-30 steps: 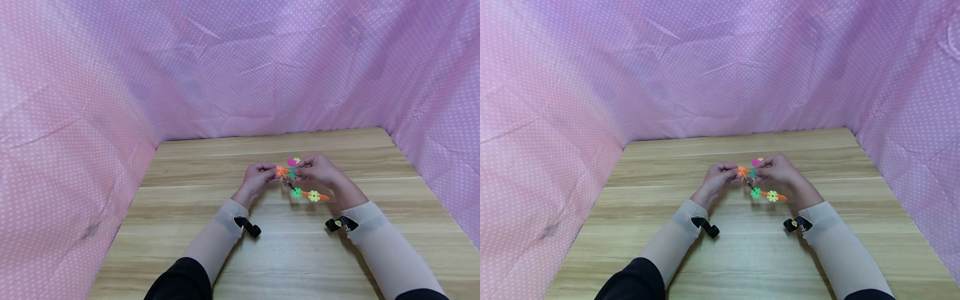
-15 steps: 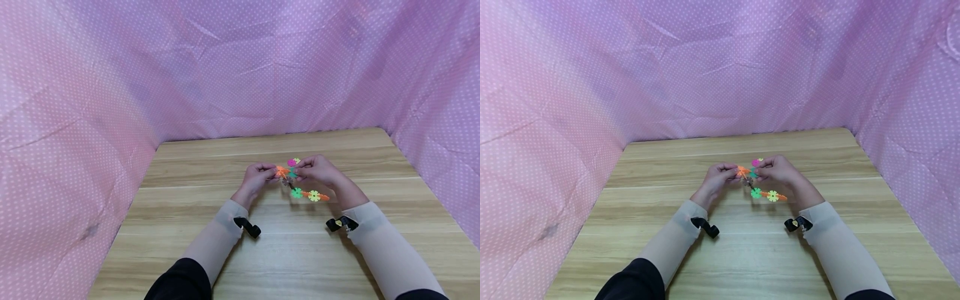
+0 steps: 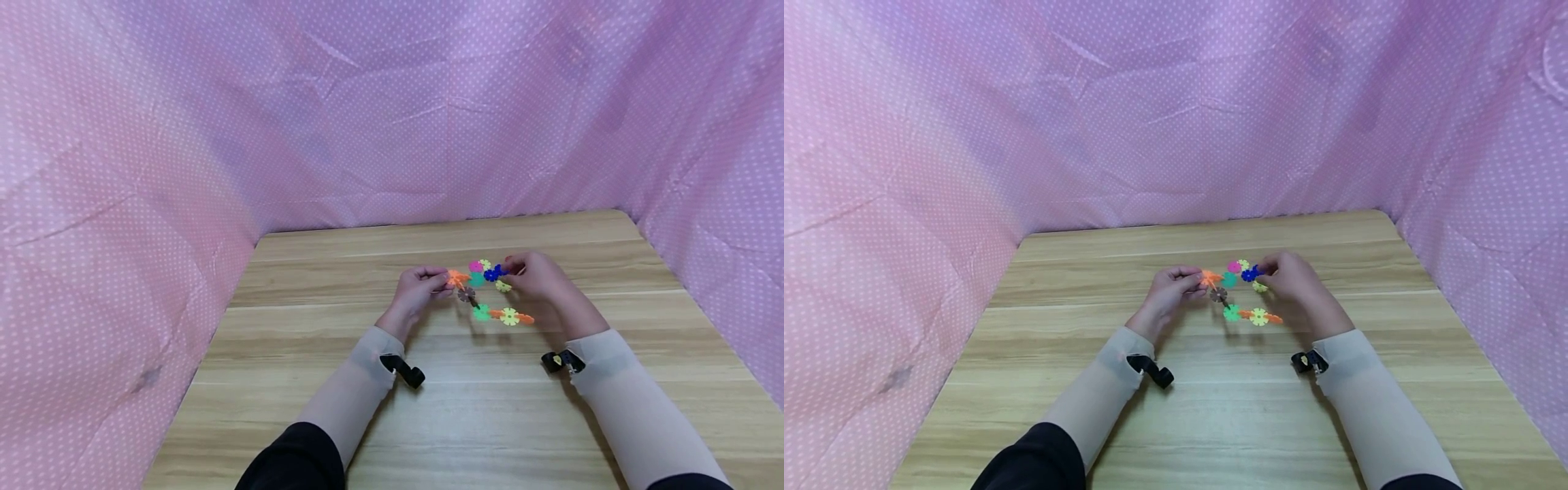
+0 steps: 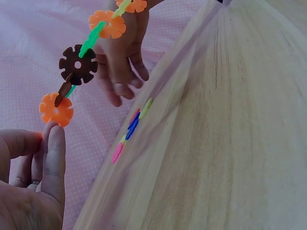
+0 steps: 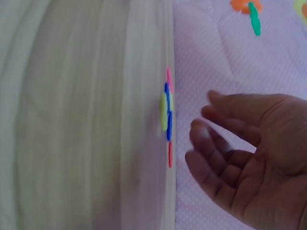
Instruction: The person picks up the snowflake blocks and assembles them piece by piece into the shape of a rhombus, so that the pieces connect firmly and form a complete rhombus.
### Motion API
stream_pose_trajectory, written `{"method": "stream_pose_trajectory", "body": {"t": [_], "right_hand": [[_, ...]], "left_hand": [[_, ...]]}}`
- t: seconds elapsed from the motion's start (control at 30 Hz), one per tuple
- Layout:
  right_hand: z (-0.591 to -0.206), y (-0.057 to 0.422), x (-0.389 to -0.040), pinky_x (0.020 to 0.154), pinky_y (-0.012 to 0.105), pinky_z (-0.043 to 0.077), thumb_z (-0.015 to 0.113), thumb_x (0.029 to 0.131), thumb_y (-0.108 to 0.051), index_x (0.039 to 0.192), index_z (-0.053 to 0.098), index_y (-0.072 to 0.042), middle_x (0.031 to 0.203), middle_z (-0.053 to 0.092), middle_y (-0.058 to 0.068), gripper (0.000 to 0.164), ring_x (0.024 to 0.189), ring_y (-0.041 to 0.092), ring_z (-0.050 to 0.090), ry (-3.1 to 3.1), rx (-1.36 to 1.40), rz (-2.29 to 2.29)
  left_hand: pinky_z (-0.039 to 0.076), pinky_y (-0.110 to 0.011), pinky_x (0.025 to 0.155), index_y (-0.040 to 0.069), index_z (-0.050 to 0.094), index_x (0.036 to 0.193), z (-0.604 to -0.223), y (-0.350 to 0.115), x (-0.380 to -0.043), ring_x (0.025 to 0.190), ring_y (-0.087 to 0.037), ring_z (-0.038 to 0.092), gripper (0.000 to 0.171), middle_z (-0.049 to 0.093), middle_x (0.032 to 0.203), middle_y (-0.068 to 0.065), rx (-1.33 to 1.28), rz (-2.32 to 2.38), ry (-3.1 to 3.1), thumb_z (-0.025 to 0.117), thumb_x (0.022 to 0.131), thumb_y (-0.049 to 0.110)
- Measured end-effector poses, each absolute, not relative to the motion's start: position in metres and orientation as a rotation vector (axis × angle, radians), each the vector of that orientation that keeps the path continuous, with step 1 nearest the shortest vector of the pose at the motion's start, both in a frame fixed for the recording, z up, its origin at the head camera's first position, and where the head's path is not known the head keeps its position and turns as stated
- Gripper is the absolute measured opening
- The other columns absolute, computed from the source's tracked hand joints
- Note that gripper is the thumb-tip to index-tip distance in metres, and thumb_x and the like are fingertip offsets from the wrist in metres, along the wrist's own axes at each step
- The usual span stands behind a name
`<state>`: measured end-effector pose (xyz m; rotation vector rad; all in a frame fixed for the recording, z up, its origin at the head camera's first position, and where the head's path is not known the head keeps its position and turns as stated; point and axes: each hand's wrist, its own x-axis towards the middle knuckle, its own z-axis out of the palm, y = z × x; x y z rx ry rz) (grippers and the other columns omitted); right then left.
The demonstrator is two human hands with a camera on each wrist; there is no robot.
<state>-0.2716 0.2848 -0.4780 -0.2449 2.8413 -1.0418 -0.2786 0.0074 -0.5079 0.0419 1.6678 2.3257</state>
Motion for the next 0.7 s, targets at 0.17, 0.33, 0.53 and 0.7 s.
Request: {"method": "stream_pose_trajectory", "body": {"t": [0.17,0.33,0.53,0.7], "right_hand": [[-0.483,0.293,-0.273,0.081,0.046,0.055,0.07,0.1,-0.017,0.119,0.077,-0.003,0.101,0.072,0.011,0.024,0.091,0.027,0.065,2.871,-0.227,-0.883],[-0.486,0.296,-0.272,0.086,0.048,0.056,0.076,0.095,-0.016,0.12,0.076,-0.003,0.104,0.072,0.012,0.027,0.096,0.03,0.065,2.826,-0.215,-0.865],[-0.49,0.298,-0.273,0.089,0.05,0.054,0.078,0.095,-0.015,0.114,0.077,-0.006,0.108,0.071,0.013,0.021,0.1,0.032,0.064,2.822,-0.201,-0.845],[-0.493,0.297,-0.272,0.086,0.049,0.054,0.078,0.095,-0.017,0.114,0.077,-0.008,0.107,0.071,0.013,0.021,0.098,0.031,0.064,2.809,-0.205,-0.87]], "left_hand": [[0.056,-0.051,0.097,-0.011,0.071,0.11,-0.508,0.008,-0.278,0.074,-0.017,0.074,0.015,0.073,0.09,-0.012,0.039,2.344,1.661,0.069,0.096,-0.009],[0.056,-0.051,0.097,-0.01,0.071,0.109,-0.508,0.008,-0.277,0.074,-0.017,0.074,0.013,0.074,0.091,-0.012,0.051,2.342,1.669,0.069,0.096,-0.009],[0.063,-0.035,0.083,-0.009,0.071,0.108,-0.509,0.008,-0.279,0.075,-0.017,0.074,0.011,0.074,0.091,-0.012,0.054,2.366,1.622,0.069,0.097,-0.009],[0.063,-0.032,0.08,-0.009,0.071,0.108,-0.509,0.007,-0.278,0.074,-0.017,0.074,0.011,0.074,0.091,-0.012,0.046,2.384,1.612,0.068,0.097,-0.009]]}}
